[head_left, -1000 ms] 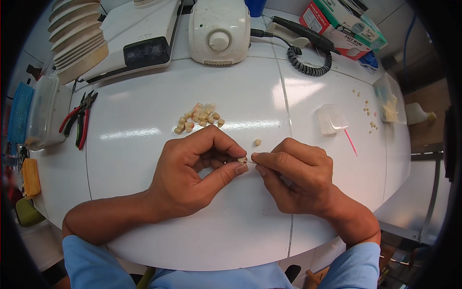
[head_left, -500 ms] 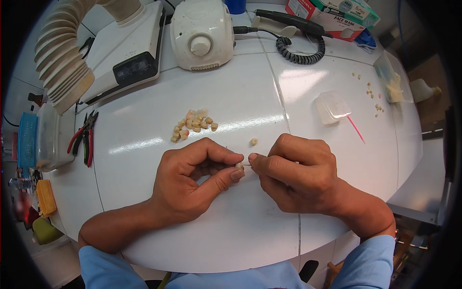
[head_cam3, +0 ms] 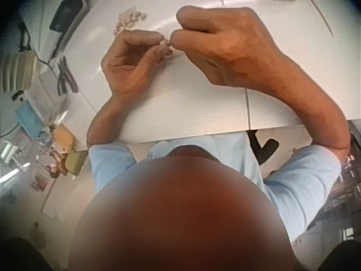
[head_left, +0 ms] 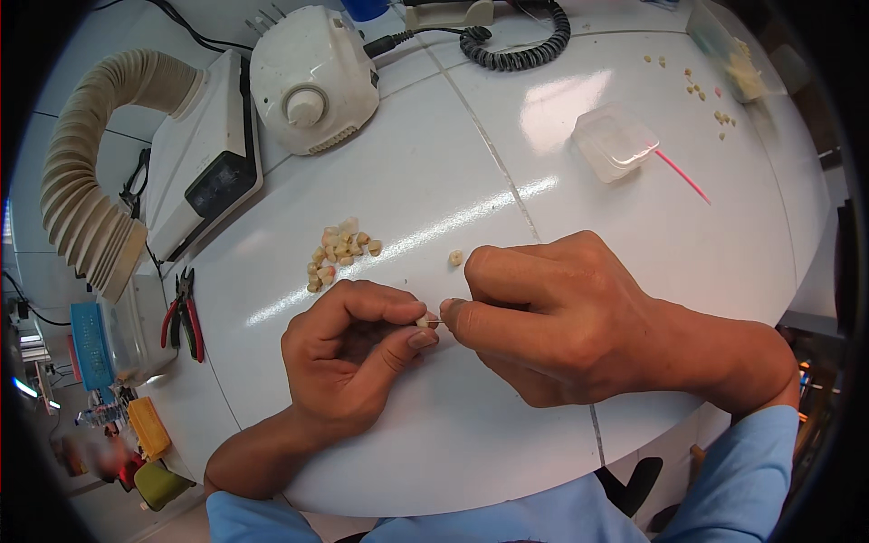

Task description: Polishing a dental prosthesis using a hand tool and a small pick.

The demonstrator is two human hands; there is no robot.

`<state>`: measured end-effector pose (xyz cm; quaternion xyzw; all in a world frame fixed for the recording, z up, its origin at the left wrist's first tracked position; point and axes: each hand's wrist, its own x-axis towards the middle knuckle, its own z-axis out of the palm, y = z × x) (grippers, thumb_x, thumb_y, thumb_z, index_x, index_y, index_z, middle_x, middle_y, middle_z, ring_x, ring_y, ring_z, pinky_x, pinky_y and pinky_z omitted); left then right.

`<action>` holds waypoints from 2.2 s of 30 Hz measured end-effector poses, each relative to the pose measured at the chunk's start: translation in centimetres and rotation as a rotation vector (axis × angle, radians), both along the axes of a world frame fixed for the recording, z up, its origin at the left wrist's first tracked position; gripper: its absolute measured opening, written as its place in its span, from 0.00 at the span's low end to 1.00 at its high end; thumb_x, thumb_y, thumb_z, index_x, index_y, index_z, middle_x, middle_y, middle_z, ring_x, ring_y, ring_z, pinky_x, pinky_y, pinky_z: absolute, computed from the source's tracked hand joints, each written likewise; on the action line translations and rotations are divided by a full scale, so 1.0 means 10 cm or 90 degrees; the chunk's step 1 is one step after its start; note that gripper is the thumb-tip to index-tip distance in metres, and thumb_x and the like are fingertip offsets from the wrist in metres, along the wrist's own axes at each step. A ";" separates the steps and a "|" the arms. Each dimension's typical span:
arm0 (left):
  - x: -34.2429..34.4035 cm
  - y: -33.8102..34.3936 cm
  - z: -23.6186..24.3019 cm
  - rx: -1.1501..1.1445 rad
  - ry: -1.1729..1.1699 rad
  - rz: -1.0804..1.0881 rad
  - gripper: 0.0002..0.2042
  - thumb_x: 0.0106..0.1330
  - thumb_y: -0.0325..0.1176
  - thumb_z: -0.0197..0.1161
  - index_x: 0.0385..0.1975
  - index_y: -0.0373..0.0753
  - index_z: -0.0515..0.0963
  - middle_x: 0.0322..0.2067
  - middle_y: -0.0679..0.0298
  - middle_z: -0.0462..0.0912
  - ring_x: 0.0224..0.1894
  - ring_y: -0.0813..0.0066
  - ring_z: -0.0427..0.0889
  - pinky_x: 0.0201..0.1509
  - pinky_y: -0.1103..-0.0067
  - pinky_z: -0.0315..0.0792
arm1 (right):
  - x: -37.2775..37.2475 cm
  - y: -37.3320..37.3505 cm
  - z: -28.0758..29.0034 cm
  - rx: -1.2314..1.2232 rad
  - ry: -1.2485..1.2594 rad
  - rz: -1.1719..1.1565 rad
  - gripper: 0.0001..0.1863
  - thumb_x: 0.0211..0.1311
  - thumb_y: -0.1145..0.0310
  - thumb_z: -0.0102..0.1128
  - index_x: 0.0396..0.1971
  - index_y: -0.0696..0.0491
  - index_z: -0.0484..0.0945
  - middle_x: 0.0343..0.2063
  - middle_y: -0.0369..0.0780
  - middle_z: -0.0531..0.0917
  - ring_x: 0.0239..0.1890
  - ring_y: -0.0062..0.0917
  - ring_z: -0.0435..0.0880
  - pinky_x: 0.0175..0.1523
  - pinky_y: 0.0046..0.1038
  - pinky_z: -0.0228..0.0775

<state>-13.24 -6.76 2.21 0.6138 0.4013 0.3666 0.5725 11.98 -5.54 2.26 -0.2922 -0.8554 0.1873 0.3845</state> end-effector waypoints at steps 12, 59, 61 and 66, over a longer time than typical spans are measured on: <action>-0.02 0.01 -0.03 0.024 -0.010 -0.014 0.09 0.70 0.13 0.70 0.45 0.28 0.81 0.45 0.52 0.88 0.47 0.73 0.89 0.54 0.77 0.84 | -0.01 -0.02 -0.06 -0.053 -0.026 -0.005 0.13 0.46 0.81 0.73 0.34 0.57 0.82 0.24 0.35 0.71 0.20 0.26 0.77 0.19 0.31 0.66; -0.03 0.02 -0.08 0.050 -0.023 -0.039 0.10 0.70 0.11 0.68 0.45 0.30 0.78 0.46 0.51 0.86 0.47 0.72 0.88 0.51 0.77 0.84 | -0.03 0.00 -0.03 -0.042 0.053 -0.017 0.09 0.47 0.85 0.73 0.27 0.57 0.82 0.20 0.35 0.71 0.16 0.26 0.72 0.18 0.31 0.61; -0.03 0.03 -0.09 0.045 -0.040 -0.049 0.10 0.69 0.11 0.69 0.44 0.31 0.78 0.46 0.51 0.87 0.49 0.72 0.87 0.55 0.76 0.83 | -0.03 0.00 -0.04 -0.045 0.047 -0.019 0.09 0.47 0.85 0.73 0.27 0.57 0.82 0.20 0.35 0.70 0.16 0.26 0.72 0.18 0.31 0.61; -0.03 0.02 -0.06 0.049 -0.019 -0.050 0.09 0.68 0.11 0.69 0.41 0.30 0.80 0.46 0.51 0.87 0.48 0.72 0.88 0.53 0.77 0.83 | -0.02 0.00 -0.05 -0.035 0.031 0.002 0.10 0.47 0.84 0.73 0.27 0.57 0.80 0.20 0.35 0.69 0.16 0.26 0.72 0.18 0.31 0.61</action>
